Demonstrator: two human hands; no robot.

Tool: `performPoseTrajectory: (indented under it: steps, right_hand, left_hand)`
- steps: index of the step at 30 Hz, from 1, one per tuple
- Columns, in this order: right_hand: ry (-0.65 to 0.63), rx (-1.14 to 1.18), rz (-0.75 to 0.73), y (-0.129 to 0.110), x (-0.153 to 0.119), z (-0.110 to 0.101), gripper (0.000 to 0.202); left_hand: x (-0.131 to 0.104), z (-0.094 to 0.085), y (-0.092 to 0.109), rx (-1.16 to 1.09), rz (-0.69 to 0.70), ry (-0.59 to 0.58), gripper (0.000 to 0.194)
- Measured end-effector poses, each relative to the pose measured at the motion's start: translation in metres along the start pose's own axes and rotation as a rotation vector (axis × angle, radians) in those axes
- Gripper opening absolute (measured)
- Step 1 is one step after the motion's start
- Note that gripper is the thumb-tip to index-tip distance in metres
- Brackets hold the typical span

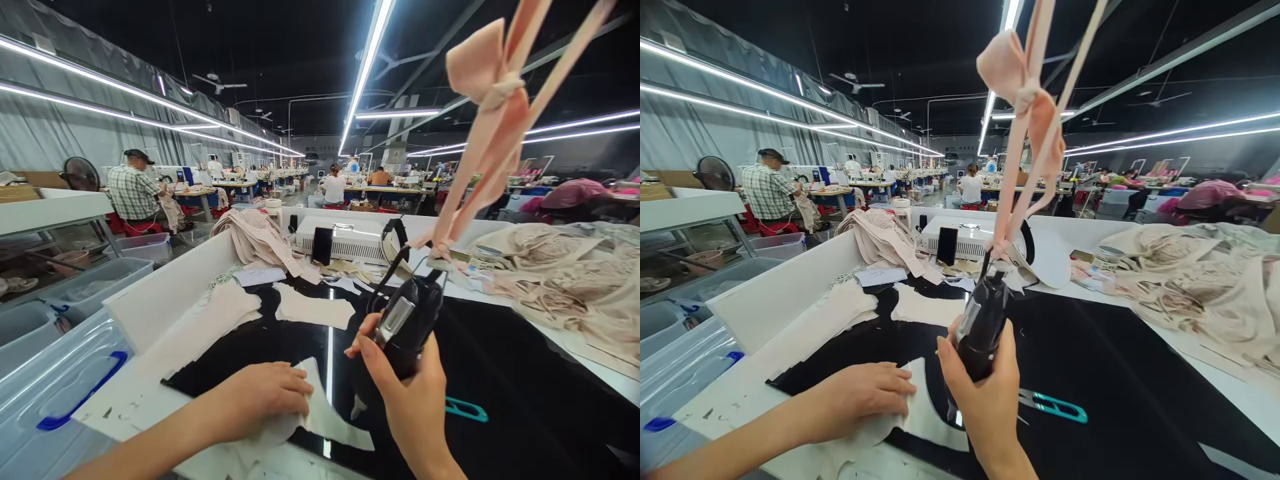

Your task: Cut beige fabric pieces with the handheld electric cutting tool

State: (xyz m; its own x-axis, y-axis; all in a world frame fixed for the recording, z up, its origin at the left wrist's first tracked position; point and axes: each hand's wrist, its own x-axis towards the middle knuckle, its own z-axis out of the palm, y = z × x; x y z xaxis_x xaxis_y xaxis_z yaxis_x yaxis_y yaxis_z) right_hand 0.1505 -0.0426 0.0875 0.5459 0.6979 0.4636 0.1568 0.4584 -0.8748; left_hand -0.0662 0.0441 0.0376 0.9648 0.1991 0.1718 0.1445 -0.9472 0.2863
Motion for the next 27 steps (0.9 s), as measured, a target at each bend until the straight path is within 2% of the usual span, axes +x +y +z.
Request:
performPoseTrajectory:
  steps: [3, 7, 12, 17, 20, 27]
  right_hand:
    - [0.028, 0.112, 0.032, -0.001, -0.007, 0.008, 0.025]
    - [0.003, 0.215, 0.058, 0.004, -0.012, 0.012, 0.029]
    - [0.002, 0.198, 0.046, 0.020, -0.014, 0.000, 0.032]
    - [0.021, 0.174, 0.045, 0.024, -0.016, -0.014, 0.037]
    - [0.077, 0.200, 0.079, 0.018, -0.020, -0.013, 0.039]
    - [0.086, 0.201, 0.090, 0.009, -0.024, -0.011, 0.038]
  left_hand:
    - [0.007, 0.001, -0.001, -0.013, -0.106, 0.103, 0.047]
    - [0.027, 0.007, -0.001, 0.009, -0.182, 0.214, 0.039]
    - [0.043, 0.019, -0.006, 0.055, -0.196, 0.186, 0.037]
    - [0.038, 0.026, -0.010, 0.096, -0.195, 0.159, 0.036]
    - [0.031, 0.027, -0.010, 0.085, -0.174, 0.177, 0.037]
    - [0.024, 0.032, -0.010, 0.111, -0.127, 0.218, 0.040]
